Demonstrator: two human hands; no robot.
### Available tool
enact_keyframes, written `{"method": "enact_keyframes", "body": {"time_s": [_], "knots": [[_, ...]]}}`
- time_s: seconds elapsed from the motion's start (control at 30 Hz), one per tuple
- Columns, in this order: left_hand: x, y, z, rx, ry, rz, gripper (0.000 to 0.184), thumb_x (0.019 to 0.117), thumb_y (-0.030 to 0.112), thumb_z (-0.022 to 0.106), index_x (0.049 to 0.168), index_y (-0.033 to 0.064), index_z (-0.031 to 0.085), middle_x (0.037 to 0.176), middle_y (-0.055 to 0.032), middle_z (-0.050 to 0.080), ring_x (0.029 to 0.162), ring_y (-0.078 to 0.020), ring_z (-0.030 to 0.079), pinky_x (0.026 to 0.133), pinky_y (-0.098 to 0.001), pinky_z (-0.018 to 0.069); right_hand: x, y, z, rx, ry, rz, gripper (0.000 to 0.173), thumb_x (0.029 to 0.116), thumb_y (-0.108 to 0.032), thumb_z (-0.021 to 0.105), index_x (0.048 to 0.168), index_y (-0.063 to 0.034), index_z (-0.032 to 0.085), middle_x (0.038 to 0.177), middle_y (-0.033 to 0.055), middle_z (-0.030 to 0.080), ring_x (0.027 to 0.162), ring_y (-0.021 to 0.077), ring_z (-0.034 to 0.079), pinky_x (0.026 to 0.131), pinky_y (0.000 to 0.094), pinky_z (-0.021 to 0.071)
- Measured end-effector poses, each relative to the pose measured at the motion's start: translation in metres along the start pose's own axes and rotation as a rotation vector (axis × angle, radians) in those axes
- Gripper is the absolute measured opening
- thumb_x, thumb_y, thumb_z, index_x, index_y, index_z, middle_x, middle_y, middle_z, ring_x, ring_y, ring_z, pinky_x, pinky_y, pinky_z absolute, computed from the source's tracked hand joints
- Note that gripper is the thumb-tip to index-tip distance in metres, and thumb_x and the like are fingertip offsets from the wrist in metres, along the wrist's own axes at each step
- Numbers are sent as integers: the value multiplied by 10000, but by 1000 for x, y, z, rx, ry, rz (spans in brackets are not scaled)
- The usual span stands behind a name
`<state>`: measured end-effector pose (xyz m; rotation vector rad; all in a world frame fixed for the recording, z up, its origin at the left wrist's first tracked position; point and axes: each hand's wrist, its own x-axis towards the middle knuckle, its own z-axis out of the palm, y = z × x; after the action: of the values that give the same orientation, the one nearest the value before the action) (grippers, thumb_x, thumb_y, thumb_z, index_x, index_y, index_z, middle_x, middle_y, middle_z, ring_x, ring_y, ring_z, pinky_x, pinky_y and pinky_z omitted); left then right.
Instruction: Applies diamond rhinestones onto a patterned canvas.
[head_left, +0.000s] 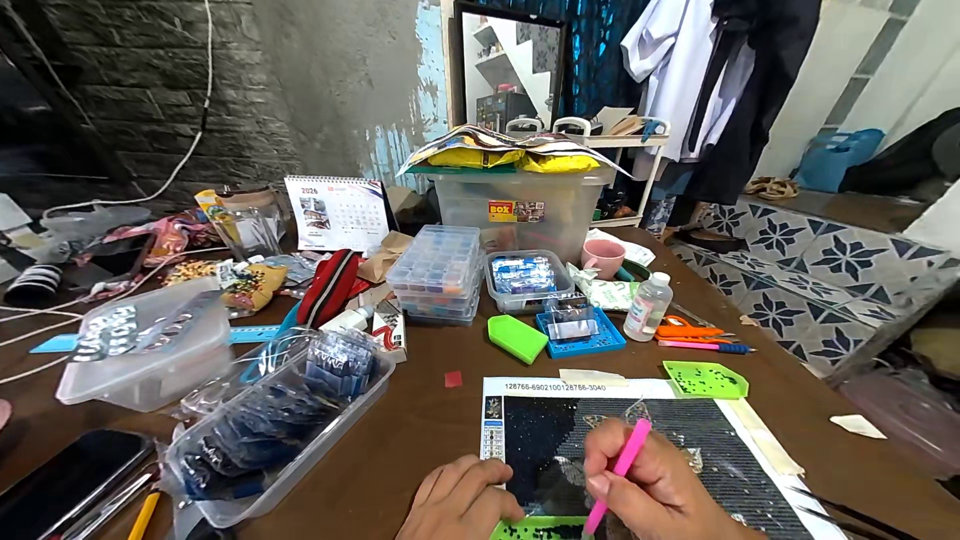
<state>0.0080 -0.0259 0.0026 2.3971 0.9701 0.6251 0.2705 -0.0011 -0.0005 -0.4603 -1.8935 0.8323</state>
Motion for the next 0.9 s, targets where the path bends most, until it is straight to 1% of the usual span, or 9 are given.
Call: {"method": "enact_keyframes", "body": {"time_s": [0.33,0.43,0.57,0.77,0.9], "knots": [[0,-1,1,6,8,3,446,851,389,750,1118,33,710,1362,-211,622,1294,-410,551,1059,-615,389,0,-1,2,-34,-16,-32,97,1055,-138,517,1049,-50,557,735,7,548,620,-48,522,581,92,445],[0,-1,0,10,-6,-4,442,854,388,744,1123,39,709,1371,-206,617,1303,-407,544,1066,-614,383,0,-1,2,-36,-18,-39,102,1059,-144,515,1047,-51,557,733,3,539,616,-53,510,577,83,432],[0,0,0,-1,-6,-3,442,858,385,744,1117,28,712,1370,-209,619,1303,-408,546,1072,-613,381,0,-1,2,-58,-25,-51,108,1060,-138,512,1041,-41,555,733,20,548,618,-34,521,579,96,441],[1,0,0,-4,-5,-7,452,852,389,753,1117,26,710,1368,-209,620,1301,-403,550,1070,-612,385,0,-3,3,-75,-31,-44,94,1053,-118,512,1042,-35,554,736,26,544,620,-33,512,580,92,430],[1,-1,0,-13,-7,-4,450,852,387,751,1115,24,712,1371,-199,625,1302,-404,548,1066,-615,383,0,-3,2,-71,-17,-19,110,1053,-134,518,1031,-36,562,728,20,548,618,-33,516,578,99,432]]}}
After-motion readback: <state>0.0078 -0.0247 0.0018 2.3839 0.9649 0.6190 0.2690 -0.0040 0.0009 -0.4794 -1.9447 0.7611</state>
